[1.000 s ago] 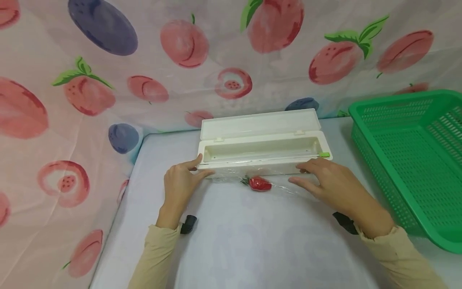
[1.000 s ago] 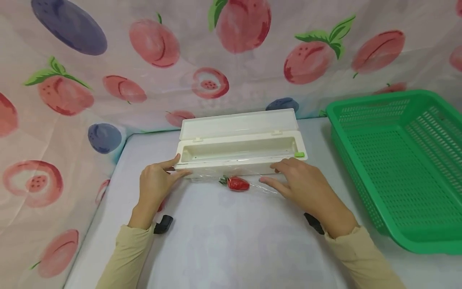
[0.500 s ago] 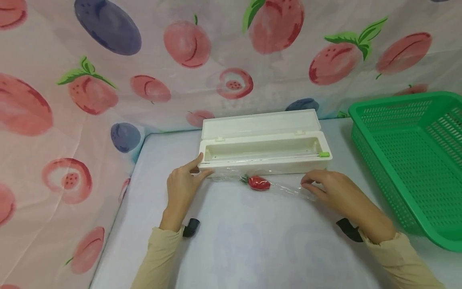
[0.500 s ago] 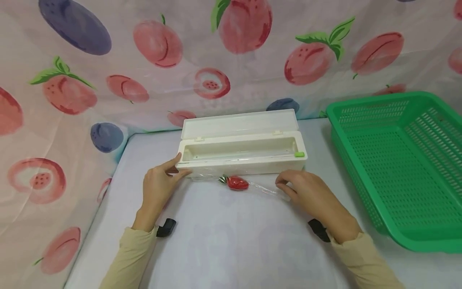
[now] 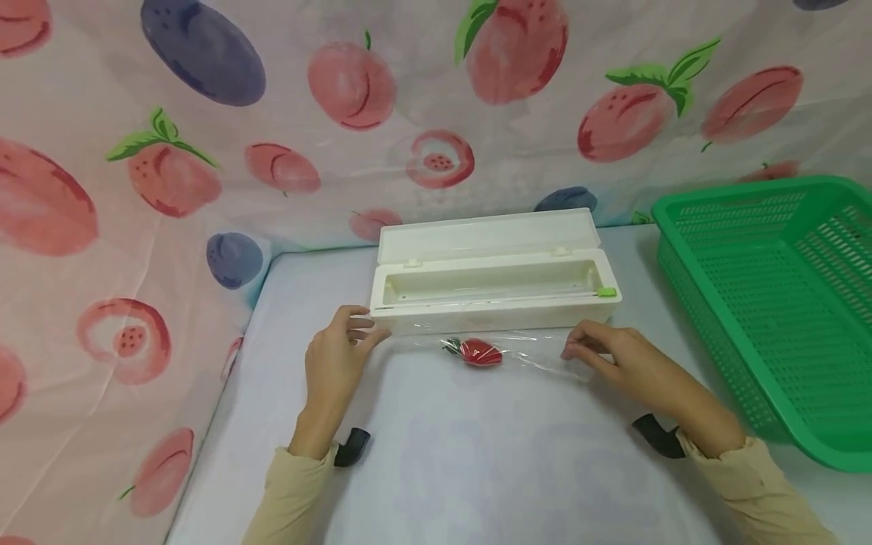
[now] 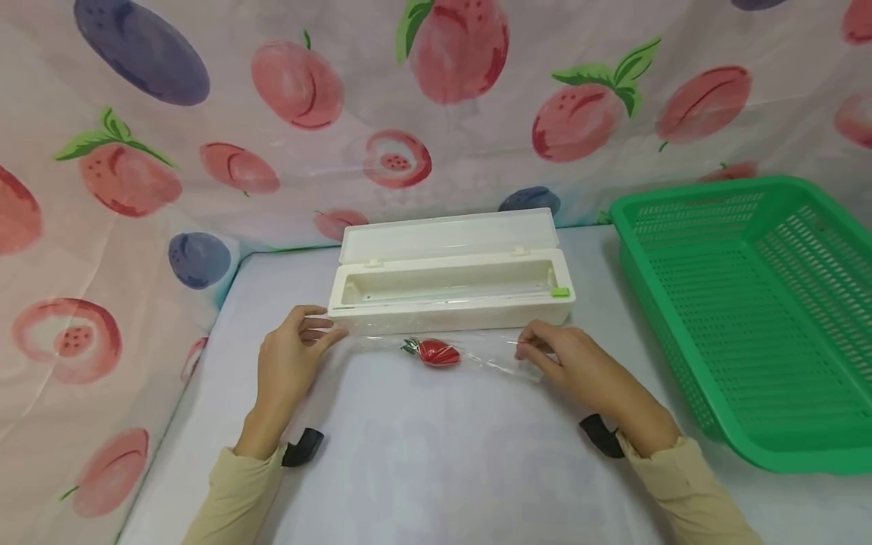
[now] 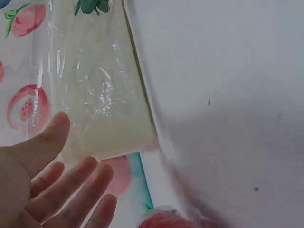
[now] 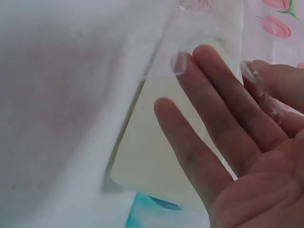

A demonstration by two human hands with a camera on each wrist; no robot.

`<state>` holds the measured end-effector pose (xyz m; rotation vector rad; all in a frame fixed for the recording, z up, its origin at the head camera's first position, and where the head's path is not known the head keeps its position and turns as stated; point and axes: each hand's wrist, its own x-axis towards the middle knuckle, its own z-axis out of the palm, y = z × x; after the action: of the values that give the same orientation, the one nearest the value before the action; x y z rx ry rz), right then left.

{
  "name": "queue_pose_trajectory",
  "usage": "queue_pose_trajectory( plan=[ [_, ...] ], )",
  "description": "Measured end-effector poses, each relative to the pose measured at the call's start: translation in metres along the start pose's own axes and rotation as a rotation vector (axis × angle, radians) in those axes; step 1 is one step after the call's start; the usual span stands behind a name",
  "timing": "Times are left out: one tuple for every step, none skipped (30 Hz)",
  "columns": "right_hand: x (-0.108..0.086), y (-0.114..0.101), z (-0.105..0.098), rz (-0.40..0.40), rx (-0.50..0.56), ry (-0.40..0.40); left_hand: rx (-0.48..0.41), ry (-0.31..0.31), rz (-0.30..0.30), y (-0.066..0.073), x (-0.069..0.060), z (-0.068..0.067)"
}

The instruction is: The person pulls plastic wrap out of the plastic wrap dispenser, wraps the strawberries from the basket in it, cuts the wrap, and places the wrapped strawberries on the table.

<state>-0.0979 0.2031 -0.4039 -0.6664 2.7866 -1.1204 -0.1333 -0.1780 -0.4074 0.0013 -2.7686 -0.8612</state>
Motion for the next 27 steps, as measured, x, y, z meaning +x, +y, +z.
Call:
queue_pose_trajectory(
  plan=[
    [0.0, 0.0, 0.0, 0.0, 0.031, -0.012, 0.004, -0.002, -0.001, 0.0, -0.002, -0.002],
    [0.0, 0.001, 0.001, 0.001, 0.064, -0.026, 0.004, -0.007, 0.001, 0.0, -0.004, -0.004],
    [0.0, 0.002, 0.001, 0.004, 0.095, -0.041, -0.003, -0.015, 0.005, 0.0, -0.006, -0.006],
    [0.0, 0.002, 0.001, 0.004, 0.12, -0.053, -0.02, -0.026, 0.01, -0.001, -0.008, -0.008],
    [0.0, 0.003, 0.001, 0.006, 0.145, -0.067, -0.045, -0.043, 0.02, -0.002, -0.009, -0.009],
    [0.0, 0.004, 0.001, 0.007, 0.171, -0.079, -0.082, -0.066, 0.034, -0.002, -0.01, -0.01],
    [0.0, 0.004, 0.001, 0.009, 0.193, -0.092, -0.123, -0.096, 0.047, -0.004, -0.011, -0.011],
    [-0.001, 0.005, 0.0, 0.012, 0.206, -0.104, -0.165, -0.13, 0.059, -0.005, -0.012, -0.012],
    [-0.001, 0.005, 0.0, 0.018, 0.22, -0.116, -0.208, -0.169, 0.069, -0.006, -0.012, -0.013],
    [-0.002, 0.006, -0.001, 0.025, 0.232, -0.129, -0.253, -0.211, 0.078, -0.007, -0.012, -0.014],
    [-0.002, 0.007, -0.002, 0.03, 0.245, -0.141, -0.296, -0.256, 0.087, -0.009, -0.011, -0.014],
    [-0.003, 0.007, -0.003, 0.038, 0.26, -0.156, -0.339, -0.301, 0.087, -0.01, -0.011, -0.015],
    [-0.003, 0.008, -0.003, 0.044, 0.277, -0.171, -0.38, -0.345, 0.082, -0.011, -0.011, -0.015],
    [-0.004, 0.008, -0.004, 0.048, 0.292, -0.183, -0.426, -0.387, 0.067, -0.012, -0.011, -0.016],
    [-0.004, 0.009, -0.005, 0.052, 0.304, -0.194, -0.479, -0.43, 0.048, -0.013, -0.011, -0.017],
    [-0.004, 0.009, -0.006, 0.056, 0.317, -0.205, -0.533, -0.47, 0.027, -0.014, -0.011, -0.017],
    [-0.004, 0.009, -0.007, 0.061, 0.334, -0.218, -0.584, -0.507, 0.004, -0.015, -0.012, -0.018],
    [-0.005, 0.01, -0.007, 0.068, 0.349, -0.23, -0.63, -0.54, -0.021, -0.016, -0.012, -0.019],
    [-0.005, 0.01, -0.008, 0.072, 0.366, -0.239, -0.672, -0.571, -0.038, -0.016, -0.012, -0.02],
    [-0.005, 0.011, -0.009, 0.077, 0.378, -0.249, -0.708, -0.6, -0.054, -0.017, -0.013, -0.02],
    [-0.005, 0.012, -0.009, 0.08, 0.387, -0.257, -0.736, -0.626, -0.066, -0.017, -0.013, -0.02],
    [-0.005, 0.012, -0.009, 0.08, 0.397, -0.264, -0.757, -0.651, -0.072, -0.018, -0.013, -0.02],
    [-0.005, 0.013, -0.01, 0.081, 0.402, -0.27, -0.769, -0.667, -0.081, -0.019, -0.014, -0.019],
    [-0.006, 0.014, -0.01, 0.078, 0.396, -0.271, -0.775, -0.68, -0.096, -0.019, -0.014, -0.018],
    [-0.006, 0.015, -0.01, 0.078, 0.396, -0.279, -0.778, -0.691, -0.113, -0.02, -0.014, -0.016],
    [-0.005, 0.016, -0.01, 0.085, 0.388, -0.286, -0.775, -0.698, -0.131, -0.021, -0.015, -0.014],
    [-0.005, 0.017, -0.01, 0.093, 0.383, -0.295, -0.773, -0.705, -0.149, -0.022, -0.015, -0.012]
  ],
)
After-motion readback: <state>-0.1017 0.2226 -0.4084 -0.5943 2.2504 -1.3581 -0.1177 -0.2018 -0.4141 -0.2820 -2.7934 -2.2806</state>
